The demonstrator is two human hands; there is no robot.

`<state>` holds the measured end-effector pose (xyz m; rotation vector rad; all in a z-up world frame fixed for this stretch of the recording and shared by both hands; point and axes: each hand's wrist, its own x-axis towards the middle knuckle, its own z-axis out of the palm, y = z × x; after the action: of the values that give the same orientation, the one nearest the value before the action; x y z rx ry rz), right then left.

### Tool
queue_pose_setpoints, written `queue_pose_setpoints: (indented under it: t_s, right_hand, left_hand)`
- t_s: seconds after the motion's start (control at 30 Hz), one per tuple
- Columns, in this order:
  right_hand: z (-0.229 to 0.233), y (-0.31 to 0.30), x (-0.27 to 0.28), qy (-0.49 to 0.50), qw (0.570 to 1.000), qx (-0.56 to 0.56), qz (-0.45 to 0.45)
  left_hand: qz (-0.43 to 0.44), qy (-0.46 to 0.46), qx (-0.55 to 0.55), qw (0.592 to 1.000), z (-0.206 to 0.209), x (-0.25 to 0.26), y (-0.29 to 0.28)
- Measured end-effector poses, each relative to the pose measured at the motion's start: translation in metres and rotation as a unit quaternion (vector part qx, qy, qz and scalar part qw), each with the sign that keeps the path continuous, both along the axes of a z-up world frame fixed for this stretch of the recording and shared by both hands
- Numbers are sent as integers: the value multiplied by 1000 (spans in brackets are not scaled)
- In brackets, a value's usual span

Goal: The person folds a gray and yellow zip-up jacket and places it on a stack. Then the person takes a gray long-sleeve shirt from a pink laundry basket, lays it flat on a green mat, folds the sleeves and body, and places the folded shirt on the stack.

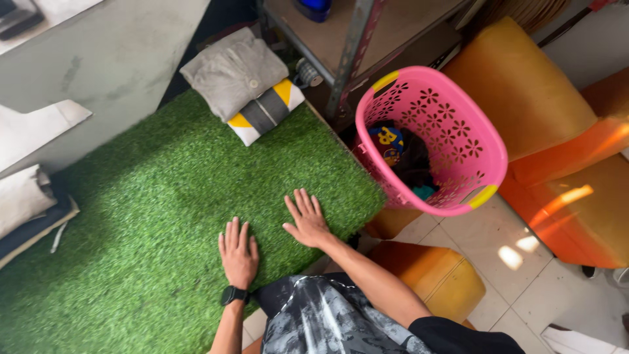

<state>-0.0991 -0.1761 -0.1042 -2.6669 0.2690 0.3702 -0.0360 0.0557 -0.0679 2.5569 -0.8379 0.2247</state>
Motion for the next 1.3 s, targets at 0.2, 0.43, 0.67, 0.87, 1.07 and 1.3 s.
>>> queue_pose_setpoints:
  t_s: [0.2,0.43,0.67,0.87,1.07,1.3]
  right_hand:
    - [7,-34,-16,-89,992,43,80]
    - [0,-65,-36,-136,975,69,160]
    - [-7,-85,-47,-120,954,237,137]
    - [2,-121,-63,-78,905,417,21]
    - [41,-169,-91,-99,883,455,-51]
    - [64,-246,-108,-204,763,583,-190]
  left_hand:
    - [129,36,-36,990,-26,-10,-38]
    - [195,26,17,980,-46,-26,-90]
    - [143,50,14,988,-32,-44,-141]
    - [23,59,-18,998,-14,-55,-193]
    - [-81,89,-11,993,3,-57,-242]
    - [-139,120,-3,983,7,-49,-288]
